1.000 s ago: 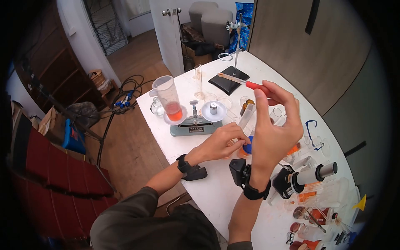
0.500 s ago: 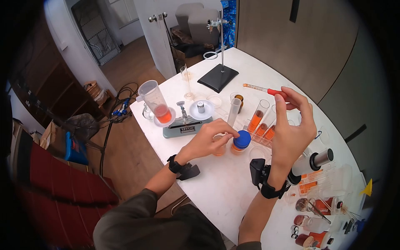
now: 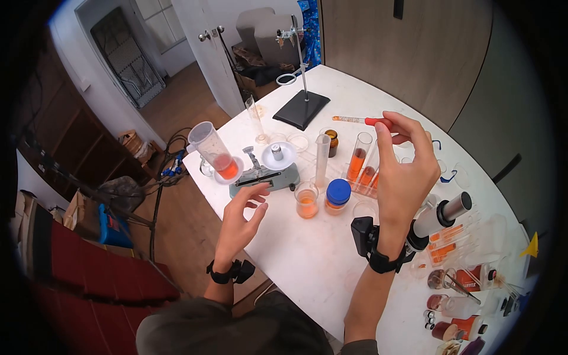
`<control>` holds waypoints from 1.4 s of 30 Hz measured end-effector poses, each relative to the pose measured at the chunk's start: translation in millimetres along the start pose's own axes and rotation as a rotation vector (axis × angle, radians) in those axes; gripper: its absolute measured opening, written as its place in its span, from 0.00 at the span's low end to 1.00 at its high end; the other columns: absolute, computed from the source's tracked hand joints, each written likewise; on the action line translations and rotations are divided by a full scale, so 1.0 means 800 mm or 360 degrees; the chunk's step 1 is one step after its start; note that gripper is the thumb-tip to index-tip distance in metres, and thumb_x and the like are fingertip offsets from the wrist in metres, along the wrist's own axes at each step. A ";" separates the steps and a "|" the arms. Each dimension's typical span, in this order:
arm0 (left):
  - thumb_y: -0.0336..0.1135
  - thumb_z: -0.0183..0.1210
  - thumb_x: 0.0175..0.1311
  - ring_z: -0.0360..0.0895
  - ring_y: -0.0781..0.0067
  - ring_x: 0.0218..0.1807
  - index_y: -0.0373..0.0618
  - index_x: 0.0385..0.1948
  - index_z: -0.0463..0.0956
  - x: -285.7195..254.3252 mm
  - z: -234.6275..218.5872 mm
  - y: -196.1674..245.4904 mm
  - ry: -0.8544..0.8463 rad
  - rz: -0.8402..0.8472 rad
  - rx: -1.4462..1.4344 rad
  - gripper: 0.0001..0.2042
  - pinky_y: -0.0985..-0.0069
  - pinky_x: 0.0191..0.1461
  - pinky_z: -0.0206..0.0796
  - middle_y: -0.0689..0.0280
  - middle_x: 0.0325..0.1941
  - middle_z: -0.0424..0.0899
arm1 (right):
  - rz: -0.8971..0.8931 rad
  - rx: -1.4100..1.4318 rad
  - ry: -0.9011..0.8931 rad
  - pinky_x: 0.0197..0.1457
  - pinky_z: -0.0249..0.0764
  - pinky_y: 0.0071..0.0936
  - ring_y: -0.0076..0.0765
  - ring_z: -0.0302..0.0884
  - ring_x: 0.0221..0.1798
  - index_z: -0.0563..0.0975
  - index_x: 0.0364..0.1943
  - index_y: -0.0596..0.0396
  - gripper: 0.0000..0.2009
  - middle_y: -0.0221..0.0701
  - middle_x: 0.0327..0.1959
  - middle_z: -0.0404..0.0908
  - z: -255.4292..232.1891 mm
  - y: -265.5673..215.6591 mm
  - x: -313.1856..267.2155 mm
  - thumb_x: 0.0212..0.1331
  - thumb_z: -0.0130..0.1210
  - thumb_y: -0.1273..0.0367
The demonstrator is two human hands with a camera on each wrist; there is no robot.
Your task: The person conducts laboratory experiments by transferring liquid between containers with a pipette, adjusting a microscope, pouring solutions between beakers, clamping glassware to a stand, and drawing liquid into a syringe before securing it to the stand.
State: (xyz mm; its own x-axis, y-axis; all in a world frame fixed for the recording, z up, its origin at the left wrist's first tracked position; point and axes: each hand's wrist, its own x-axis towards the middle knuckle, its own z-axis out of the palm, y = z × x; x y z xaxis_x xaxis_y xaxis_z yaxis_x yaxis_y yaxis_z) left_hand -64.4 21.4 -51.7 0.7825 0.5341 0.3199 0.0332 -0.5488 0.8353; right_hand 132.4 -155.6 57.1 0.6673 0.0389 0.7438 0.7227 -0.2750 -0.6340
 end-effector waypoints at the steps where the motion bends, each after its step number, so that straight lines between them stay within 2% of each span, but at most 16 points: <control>1: 0.25 0.60 0.65 0.82 0.68 0.51 0.44 0.62 0.75 -0.004 0.000 -0.009 -0.0001 -0.0002 0.0004 0.22 0.71 0.53 0.74 0.59 0.53 0.84 | 0.0003 -0.0008 -0.0004 0.49 0.72 0.26 0.23 0.80 0.36 0.86 0.43 0.55 0.08 0.30 0.37 0.87 0.000 0.000 0.000 0.59 0.66 0.74; 3: 0.28 0.61 0.65 0.82 0.64 0.51 0.42 0.67 0.69 -0.010 0.000 -0.022 0.0039 -0.0087 0.0089 0.27 0.69 0.51 0.74 0.57 0.56 0.82 | 0.0005 -0.0010 -0.0012 0.49 0.72 0.26 0.23 0.80 0.36 0.86 0.43 0.55 0.08 0.30 0.37 0.87 0.001 -0.001 -0.002 0.59 0.66 0.73; 4: 0.28 0.61 0.65 0.82 0.64 0.51 0.42 0.67 0.69 -0.012 0.001 -0.026 0.0042 -0.0087 0.0091 0.27 0.69 0.51 0.74 0.57 0.56 0.82 | 0.0005 -0.0028 -0.0016 0.49 0.72 0.26 0.23 0.80 0.36 0.86 0.43 0.55 0.08 0.30 0.37 0.87 0.001 -0.002 -0.002 0.60 0.66 0.73; 6: 0.29 0.60 0.67 0.83 0.64 0.54 0.41 0.72 0.61 -0.014 0.003 -0.032 0.0027 -0.0185 0.0086 0.31 0.70 0.53 0.77 0.54 0.64 0.80 | 0.0005 -0.0048 -0.0017 0.49 0.72 0.26 0.23 0.80 0.36 0.86 0.43 0.55 0.09 0.30 0.36 0.87 0.000 -0.002 -0.002 0.60 0.66 0.73; 9: 0.31 0.60 0.68 0.82 0.61 0.57 0.39 0.75 0.56 -0.012 0.007 -0.040 -0.0005 -0.0233 0.0110 0.34 0.69 0.53 0.77 0.50 0.67 0.77 | 0.0008 -0.0035 -0.0017 0.49 0.72 0.26 0.23 0.80 0.36 0.86 0.43 0.55 0.09 0.30 0.36 0.87 -0.001 -0.002 -0.003 0.60 0.66 0.73; 12: 0.32 0.60 0.69 0.82 0.59 0.59 0.39 0.76 0.54 -0.010 0.011 -0.043 0.0001 -0.0242 0.0104 0.35 0.68 0.53 0.77 0.48 0.68 0.76 | 0.0032 0.0023 -0.0022 0.49 0.72 0.26 0.23 0.80 0.36 0.86 0.43 0.55 0.09 0.30 0.36 0.87 -0.002 0.000 -0.003 0.60 0.66 0.73; 31: 0.34 0.61 0.67 0.80 0.56 0.61 0.37 0.76 0.51 -0.004 0.020 -0.044 -0.0026 -0.0272 0.0094 0.38 0.66 0.54 0.76 0.49 0.74 0.68 | 0.0031 -0.0023 -0.0015 0.49 0.73 0.27 0.23 0.80 0.36 0.86 0.44 0.54 0.09 0.29 0.36 0.88 -0.003 0.003 -0.002 0.60 0.66 0.73; 33: 0.31 0.61 0.67 0.81 0.58 0.60 0.38 0.77 0.50 -0.004 0.020 -0.046 -0.0021 -0.0206 0.0162 0.38 0.69 0.52 0.77 0.47 0.73 0.69 | 0.0033 -0.0024 -0.0014 0.49 0.73 0.27 0.23 0.80 0.36 0.86 0.44 0.54 0.09 0.29 0.37 0.88 -0.003 0.004 -0.002 0.60 0.66 0.72; 37: 0.31 0.61 0.67 0.81 0.58 0.60 0.38 0.77 0.50 -0.003 0.020 -0.043 -0.0015 -0.0198 0.0186 0.38 0.69 0.52 0.76 0.48 0.73 0.69 | 0.0020 -0.0049 -0.0015 0.49 0.73 0.26 0.24 0.81 0.36 0.86 0.44 0.53 0.09 0.29 0.37 0.88 -0.002 0.006 -0.002 0.60 0.66 0.72; 39: 0.34 0.61 0.67 0.80 0.56 0.61 0.38 0.77 0.51 -0.003 0.020 -0.042 -0.0026 -0.0240 0.0152 0.38 0.65 0.54 0.76 0.49 0.74 0.68 | 0.0017 -0.0061 -0.0017 0.49 0.73 0.26 0.24 0.81 0.36 0.86 0.44 0.53 0.09 0.29 0.37 0.88 -0.002 0.007 -0.002 0.60 0.66 0.72; 42: 0.35 0.62 0.67 0.79 0.56 0.62 0.38 0.77 0.51 -0.004 0.019 -0.039 -0.0029 -0.0252 0.0167 0.38 0.64 0.55 0.76 0.49 0.74 0.67 | 0.0032 -0.0028 -0.0013 0.48 0.73 0.27 0.24 0.81 0.37 0.86 0.44 0.53 0.09 0.29 0.37 0.88 -0.001 0.008 -0.002 0.60 0.66 0.72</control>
State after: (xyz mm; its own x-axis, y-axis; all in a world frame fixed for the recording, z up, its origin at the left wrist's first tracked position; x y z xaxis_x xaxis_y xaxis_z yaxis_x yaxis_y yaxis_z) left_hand -58.5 27.0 -85.5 0.7734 0.6081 0.1794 0.2207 -0.5235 0.8230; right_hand 136.0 -158.7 51.8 0.6831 0.0410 0.7292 0.7060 -0.2928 -0.6448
